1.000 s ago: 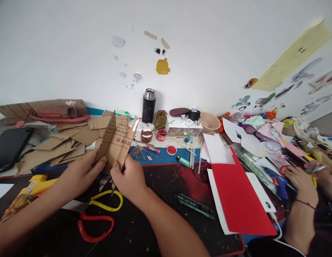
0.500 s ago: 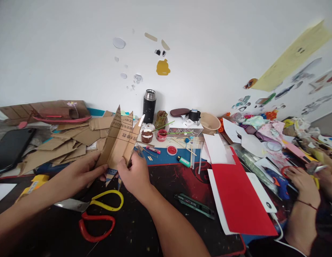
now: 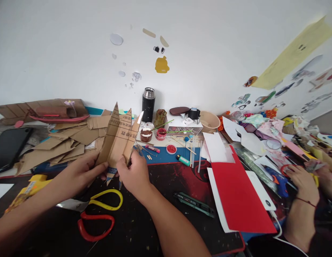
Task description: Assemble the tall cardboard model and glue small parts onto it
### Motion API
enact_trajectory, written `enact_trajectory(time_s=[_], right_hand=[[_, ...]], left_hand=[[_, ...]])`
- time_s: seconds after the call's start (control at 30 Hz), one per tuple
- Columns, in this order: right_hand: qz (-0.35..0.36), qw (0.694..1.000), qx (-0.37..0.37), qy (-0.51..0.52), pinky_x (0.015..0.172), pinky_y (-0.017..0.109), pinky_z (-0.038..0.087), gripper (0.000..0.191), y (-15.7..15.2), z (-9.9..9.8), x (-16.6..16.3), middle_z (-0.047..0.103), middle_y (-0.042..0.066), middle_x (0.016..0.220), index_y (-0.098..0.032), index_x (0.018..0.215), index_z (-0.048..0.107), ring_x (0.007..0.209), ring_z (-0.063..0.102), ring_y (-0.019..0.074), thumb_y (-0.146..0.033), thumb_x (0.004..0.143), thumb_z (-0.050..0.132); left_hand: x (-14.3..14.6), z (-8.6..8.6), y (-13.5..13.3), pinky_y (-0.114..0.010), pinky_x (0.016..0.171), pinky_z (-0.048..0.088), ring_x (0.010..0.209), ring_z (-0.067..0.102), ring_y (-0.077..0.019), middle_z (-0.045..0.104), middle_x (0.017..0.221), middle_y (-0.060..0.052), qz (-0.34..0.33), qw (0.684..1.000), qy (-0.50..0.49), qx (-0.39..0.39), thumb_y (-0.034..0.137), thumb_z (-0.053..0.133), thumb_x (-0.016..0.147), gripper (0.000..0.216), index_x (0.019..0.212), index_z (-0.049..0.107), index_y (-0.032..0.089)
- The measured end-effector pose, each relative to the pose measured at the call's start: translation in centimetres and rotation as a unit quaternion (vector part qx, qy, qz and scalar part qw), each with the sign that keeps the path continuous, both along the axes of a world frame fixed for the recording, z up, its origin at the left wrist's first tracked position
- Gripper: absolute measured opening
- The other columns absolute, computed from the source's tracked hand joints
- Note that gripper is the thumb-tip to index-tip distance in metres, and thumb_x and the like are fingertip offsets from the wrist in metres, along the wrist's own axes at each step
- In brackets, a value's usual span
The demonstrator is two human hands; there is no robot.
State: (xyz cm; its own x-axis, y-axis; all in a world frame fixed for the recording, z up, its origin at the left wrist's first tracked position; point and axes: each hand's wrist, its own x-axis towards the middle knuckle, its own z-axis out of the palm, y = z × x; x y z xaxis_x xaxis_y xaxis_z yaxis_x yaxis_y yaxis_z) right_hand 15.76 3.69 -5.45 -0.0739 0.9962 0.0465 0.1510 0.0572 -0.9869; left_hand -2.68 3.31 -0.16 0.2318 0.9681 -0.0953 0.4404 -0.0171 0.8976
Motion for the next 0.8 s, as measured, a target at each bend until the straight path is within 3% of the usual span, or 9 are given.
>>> enact_trajectory(time_s=[0.23,0.4,0.67,0.8], right_hand=[[0.015,1.0,-0.019,0.015,0.056,0.031,0.06,0.01,0.0,-0.1,-0.2,0.071,-0.001,0.077,-0.025,0.102,0.061,0.055,0.072,0.0201,-0.034,0.103,0.064],[-0.005,0.999,0.018,-0.033,0.059,0.031,0.059,0.009,-0.1,-0.6,-0.2,0.076,0.003,0.088,-0.025,0.105,0.064,0.062,0.072,0.0201,-0.033,0.102,0.064],[0.031,0.999,-0.021,0.03,0.056,0.03,0.059,0.009,-0.1,0.2,-0.2,0.074,0.0,0.084,-0.025,0.107,0.064,0.055,0.072,0.0181,-0.034,0.104,0.063],[0.057,0.993,-0.052,0.091,0.055,0.031,0.059,0.019,-0.1,0.2,-0.3,0.074,-0.001,0.082,-0.026,0.107,0.063,0.053,0.07,0.0181,-0.044,0.103,0.068]], left_hand=[[-0.2,-0.7,-0.2,-0.035,0.062,0.054,0.065,0.07,-0.0261,0.074,0.07,-0.001,0.01,0.995,0.076,0.066,0.059,0.054,0.092,0.033,0.088,0.065,0.028],[0.4,-1.3,-0.4,-0.035,0.058,0.046,0.057,0.065,-0.0251,0.068,0.061,0.001,0.047,0.982,0.146,0.107,0.054,0.049,0.09,0.028,0.082,0.06,0.029],[-1.0,-0.8,0.5,-0.033,0.057,0.051,0.062,0.067,-0.025,0.076,0.07,-0.004,0.005,0.997,0.082,0.012,0.072,0.056,0.089,0.049,0.085,0.072,0.026],[-1.3,0.2,0.5,-0.03,0.052,0.046,0.06,0.063,-0.0244,0.071,0.063,0.0,0.017,0.998,0.059,-0.008,0.075,0.065,0.084,0.051,0.089,0.077,0.026]])
